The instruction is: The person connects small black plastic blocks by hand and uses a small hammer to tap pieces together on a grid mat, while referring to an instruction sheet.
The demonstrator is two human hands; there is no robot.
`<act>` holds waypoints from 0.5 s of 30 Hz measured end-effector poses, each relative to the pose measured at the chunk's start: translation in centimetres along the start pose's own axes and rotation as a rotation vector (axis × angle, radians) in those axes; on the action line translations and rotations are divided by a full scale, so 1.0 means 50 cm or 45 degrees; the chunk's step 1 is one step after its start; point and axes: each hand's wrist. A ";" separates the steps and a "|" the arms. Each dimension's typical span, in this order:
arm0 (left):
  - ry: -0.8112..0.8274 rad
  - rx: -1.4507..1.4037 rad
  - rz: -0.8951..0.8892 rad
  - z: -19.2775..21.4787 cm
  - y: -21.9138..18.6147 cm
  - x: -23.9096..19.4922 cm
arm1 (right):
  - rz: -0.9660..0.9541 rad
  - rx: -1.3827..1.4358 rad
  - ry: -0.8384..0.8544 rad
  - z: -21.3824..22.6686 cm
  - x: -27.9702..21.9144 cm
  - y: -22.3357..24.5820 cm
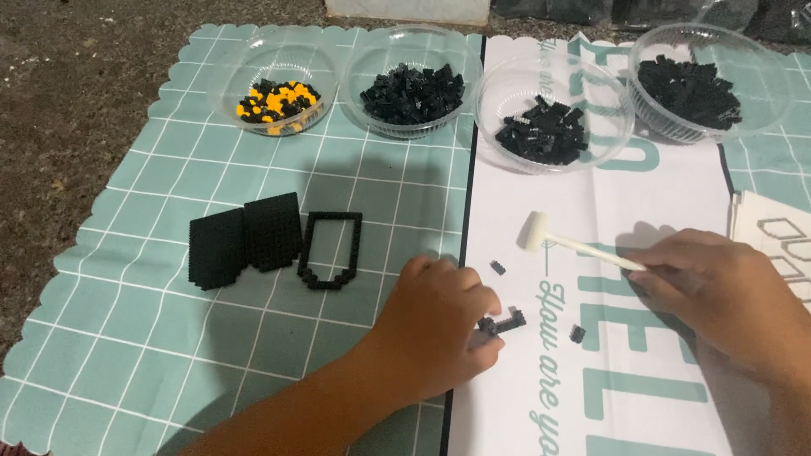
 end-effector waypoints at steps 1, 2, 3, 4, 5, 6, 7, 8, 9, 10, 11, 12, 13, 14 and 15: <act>-0.002 0.001 0.001 0.002 -0.001 0.002 | 0.002 0.000 0.000 0.000 -0.001 -0.004; 0.103 -0.034 0.061 0.006 -0.001 0.005 | 0.014 0.019 0.009 0.000 -0.001 -0.007; 0.207 -0.070 0.120 0.009 -0.002 0.006 | 0.026 0.039 0.019 -0.001 -0.001 -0.009; 0.204 -0.066 0.121 0.016 -0.005 0.008 | 0.031 0.041 0.016 0.000 -0.005 -0.002; 0.240 -0.056 0.106 0.022 -0.008 0.009 | 0.093 0.114 -0.041 0.001 -0.009 0.006; 0.276 -0.048 0.090 0.028 -0.012 0.010 | 0.152 0.185 -0.099 0.003 -0.014 0.012; 0.273 -0.045 0.092 0.025 -0.011 0.008 | 0.156 0.187 -0.100 -0.007 -0.019 0.031; 0.267 -0.026 0.025 0.021 -0.011 0.006 | 0.157 0.296 -0.151 -0.016 -0.024 0.049; 0.261 -0.007 -0.042 0.016 -0.011 0.004 | 0.157 0.406 -0.202 -0.025 -0.029 0.065; 0.266 -0.010 -0.039 0.015 -0.014 0.001 | 0.153 0.406 -0.197 -0.029 -0.026 0.066; 0.261 -0.047 -0.054 0.012 -0.016 0.000 | 0.345 0.325 -0.176 -0.033 -0.024 0.066; 0.259 -0.083 -0.070 0.010 -0.019 -0.002 | 0.533 0.245 -0.154 -0.038 -0.022 0.066; 0.268 -0.087 -0.068 0.013 -0.020 -0.004 | 0.525 0.247 -0.149 -0.036 -0.019 0.066; 0.303 -0.110 -0.058 0.015 -0.021 -0.003 | 0.488 0.227 -0.138 -0.032 -0.014 0.065; 0.338 -0.133 -0.047 0.017 -0.023 -0.002 | 0.451 0.206 -0.126 -0.027 -0.009 0.065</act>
Point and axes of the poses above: each hand's wrist, its own x-axis towards the middle knuckle, its own z-axis out of the back of the hand, y = z × x, and after that the axes turned 10 degrees about -y, right-handed
